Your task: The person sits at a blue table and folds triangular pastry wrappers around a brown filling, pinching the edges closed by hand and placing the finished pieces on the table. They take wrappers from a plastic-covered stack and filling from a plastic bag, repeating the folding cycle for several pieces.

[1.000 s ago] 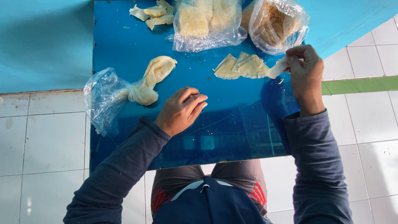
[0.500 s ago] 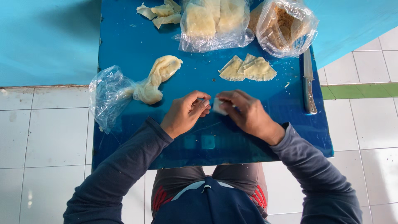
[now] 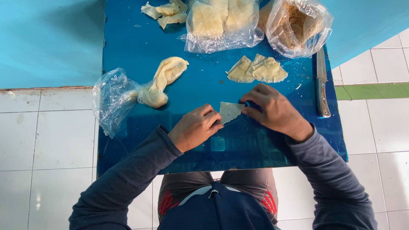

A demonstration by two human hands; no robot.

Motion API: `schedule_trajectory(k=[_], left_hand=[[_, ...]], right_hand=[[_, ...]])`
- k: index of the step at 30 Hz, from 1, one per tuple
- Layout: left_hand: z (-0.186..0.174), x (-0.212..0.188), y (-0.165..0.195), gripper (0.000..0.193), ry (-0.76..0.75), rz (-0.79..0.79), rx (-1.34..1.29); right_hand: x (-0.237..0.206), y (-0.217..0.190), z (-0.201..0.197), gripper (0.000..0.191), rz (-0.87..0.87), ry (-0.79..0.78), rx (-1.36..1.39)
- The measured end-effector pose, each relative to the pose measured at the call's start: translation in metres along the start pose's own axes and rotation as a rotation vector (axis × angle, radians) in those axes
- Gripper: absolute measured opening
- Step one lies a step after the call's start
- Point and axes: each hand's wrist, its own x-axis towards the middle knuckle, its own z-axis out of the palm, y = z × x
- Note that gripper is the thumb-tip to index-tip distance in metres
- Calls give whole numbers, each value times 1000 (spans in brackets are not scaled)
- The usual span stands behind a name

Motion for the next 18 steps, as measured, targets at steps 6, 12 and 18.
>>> schedule_trajectory(k=[6, 12, 18], left_hand=[[-1, -1, -8, 12, 98, 225, 150], [-20, 0, -18, 16, 60, 153, 99], [-33, 1, -23, 13, 20, 129, 145]], right_hand=[[0, 0, 11, 17, -56, -49, -69], [-3, -4, 16, 16, -98, -76, -121], [-4, -2, 12, 16, -87, -32, -94]])
